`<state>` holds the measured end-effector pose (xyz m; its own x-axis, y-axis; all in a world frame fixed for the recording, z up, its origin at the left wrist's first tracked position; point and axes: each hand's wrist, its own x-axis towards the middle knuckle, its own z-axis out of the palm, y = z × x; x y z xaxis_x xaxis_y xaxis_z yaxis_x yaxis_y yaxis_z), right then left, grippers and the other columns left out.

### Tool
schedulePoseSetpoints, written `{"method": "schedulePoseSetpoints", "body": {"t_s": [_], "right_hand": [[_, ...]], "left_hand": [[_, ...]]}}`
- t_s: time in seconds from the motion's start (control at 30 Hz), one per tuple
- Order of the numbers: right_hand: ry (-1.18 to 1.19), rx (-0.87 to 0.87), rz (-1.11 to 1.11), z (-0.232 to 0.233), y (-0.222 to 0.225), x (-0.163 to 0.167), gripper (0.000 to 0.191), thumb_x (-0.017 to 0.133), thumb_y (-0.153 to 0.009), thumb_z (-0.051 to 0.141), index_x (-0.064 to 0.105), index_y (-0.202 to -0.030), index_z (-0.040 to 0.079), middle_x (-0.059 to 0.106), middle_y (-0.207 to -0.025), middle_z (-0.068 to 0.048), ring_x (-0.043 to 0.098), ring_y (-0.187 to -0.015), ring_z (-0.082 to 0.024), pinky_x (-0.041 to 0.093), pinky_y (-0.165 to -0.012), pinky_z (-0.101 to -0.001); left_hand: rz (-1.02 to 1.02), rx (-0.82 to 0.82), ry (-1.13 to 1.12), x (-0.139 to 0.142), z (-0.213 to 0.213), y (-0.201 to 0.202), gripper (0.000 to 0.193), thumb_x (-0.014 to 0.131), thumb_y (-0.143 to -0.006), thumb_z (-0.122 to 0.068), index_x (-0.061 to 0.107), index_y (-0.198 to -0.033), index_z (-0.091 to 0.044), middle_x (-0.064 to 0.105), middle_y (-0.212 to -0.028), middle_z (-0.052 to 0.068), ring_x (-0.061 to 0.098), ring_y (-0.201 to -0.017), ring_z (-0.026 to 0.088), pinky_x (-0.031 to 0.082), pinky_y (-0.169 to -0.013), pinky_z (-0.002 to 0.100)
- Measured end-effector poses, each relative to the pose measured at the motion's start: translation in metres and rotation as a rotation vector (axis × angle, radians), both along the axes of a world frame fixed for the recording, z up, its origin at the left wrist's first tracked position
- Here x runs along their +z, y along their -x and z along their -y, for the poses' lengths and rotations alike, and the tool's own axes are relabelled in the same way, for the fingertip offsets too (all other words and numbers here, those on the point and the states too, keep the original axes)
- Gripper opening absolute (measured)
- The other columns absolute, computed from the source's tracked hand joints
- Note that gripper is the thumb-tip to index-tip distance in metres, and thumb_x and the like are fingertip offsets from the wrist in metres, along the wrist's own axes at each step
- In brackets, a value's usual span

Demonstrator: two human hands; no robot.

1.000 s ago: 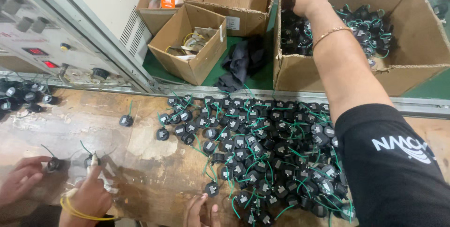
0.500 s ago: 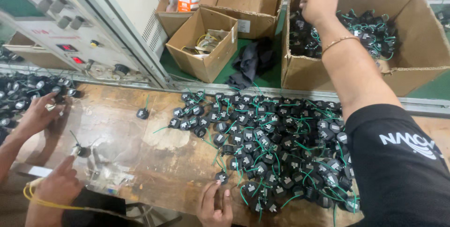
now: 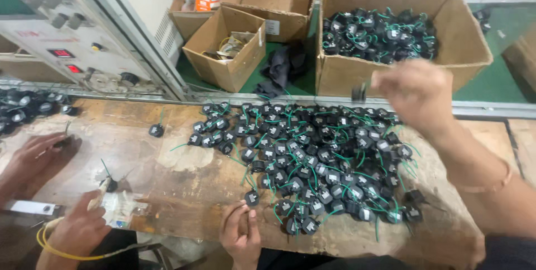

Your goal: The person picks black power adapters with green wires one at a time from a pile on the workbench, handles each briefly near the testing machine, and sets it back on the bench, occasionally reaching into a cardboard box of adapters. A coworker on the left handles adapters at the same bench throughout.

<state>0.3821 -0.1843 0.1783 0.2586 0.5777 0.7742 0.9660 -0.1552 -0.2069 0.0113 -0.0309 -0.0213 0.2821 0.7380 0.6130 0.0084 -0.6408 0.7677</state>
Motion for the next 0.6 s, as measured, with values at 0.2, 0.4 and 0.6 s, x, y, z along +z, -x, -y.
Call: {"method": "schedulePoseSetpoints", "body": {"t_s": [0.2, 0.4, 0.6], "right_hand": [[0.29, 0.196, -0.421, 0.06, 0.155, -0.06, 0.014, 0.087, -0.068, 0.011, 0.078, -0.079, 0.01, 0.076, -0.077, -0.003, 0.074, -0.07, -0.021, 0.058, -0.061, -0.0323], [-0.056, 0.308, -0.591, 0.073, 0.192, -0.113, 0.026, 0.083, -0.081, 0.007, 0.075, -0.106, 0.01, 0.075, -0.104, -0.003, 0.074, -0.109, -0.023, 0.06, -0.092, -0.0365], [0.204, 0.61, -1.623, 0.077, 0.222, -0.187, 0.096, 0.079, -0.079, 0.005, 0.027, -0.159, 0.016, 0.033, -0.157, 0.004, 0.044, -0.134, -0.011, 0.057, -0.101, -0.0361]], "left_hand": [[0.012, -0.716, -0.07, 0.052, 0.05, -0.057, 0.041, 0.084, -0.081, -0.009, 0.068, -0.119, -0.003, 0.075, -0.107, 0.012, 0.073, -0.096, 0.029, 0.058, -0.082, 0.037], [0.057, -0.905, -0.056, 0.069, 0.052, -0.069, 0.035, 0.074, -0.081, 0.009, 0.075, -0.112, -0.007, 0.077, -0.091, 0.007, 0.076, -0.083, 0.025, 0.062, -0.076, 0.035], [0.14, -0.894, -0.178, 0.074, 0.047, -0.066, 0.033, 0.072, -0.078, 0.012, 0.072, -0.106, -0.004, 0.076, -0.097, 0.008, 0.076, -0.088, 0.025, 0.062, -0.08, 0.038]]}}
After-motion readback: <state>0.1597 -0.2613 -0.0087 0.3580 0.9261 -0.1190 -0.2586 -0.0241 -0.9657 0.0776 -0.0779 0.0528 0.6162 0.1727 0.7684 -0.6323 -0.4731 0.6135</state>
